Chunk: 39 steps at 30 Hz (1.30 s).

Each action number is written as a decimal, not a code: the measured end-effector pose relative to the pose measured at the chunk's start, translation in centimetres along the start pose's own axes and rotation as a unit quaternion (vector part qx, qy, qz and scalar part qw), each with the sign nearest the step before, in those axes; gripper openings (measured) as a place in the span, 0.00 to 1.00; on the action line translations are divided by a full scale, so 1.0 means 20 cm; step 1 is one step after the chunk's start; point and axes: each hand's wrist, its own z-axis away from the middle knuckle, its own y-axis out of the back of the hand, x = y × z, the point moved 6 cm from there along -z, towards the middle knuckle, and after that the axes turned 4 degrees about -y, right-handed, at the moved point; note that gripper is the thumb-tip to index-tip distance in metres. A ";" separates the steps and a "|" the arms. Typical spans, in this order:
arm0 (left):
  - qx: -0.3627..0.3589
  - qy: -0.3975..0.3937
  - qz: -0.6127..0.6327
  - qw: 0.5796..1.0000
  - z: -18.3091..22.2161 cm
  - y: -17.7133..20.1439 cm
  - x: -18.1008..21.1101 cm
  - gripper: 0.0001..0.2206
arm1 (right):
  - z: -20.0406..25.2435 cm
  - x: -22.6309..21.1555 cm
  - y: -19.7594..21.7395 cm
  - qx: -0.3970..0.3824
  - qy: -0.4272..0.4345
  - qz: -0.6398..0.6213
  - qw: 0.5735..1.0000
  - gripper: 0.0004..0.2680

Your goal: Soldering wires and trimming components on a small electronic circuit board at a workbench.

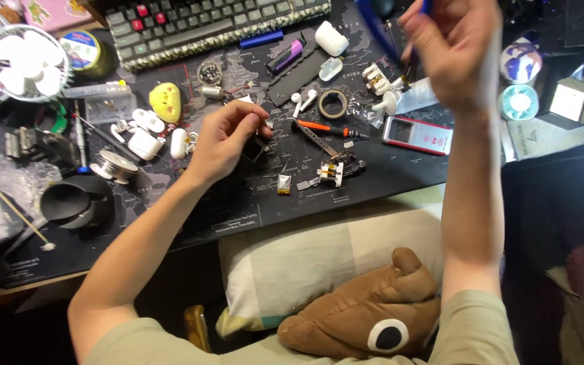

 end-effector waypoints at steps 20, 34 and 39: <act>0.004 -0.100 0.006 0.995 0.06 -0.05 0.11 0.04 | 0.35 0.02 -0.27 -0.164 -0.100 0.225 0.955 0.30; -0.019 -0.108 0.004 0.994 0.06 -0.09 0.16 0.04 | 0.25 0.06 -0.40 -0.385 0.256 0.583 0.668 0.32; -0.026 -0.098 0.011 0.995 0.07 -0.10 0.12 0.04 | 0.22 0.09 -0.40 -0.370 0.373 0.602 0.601 0.28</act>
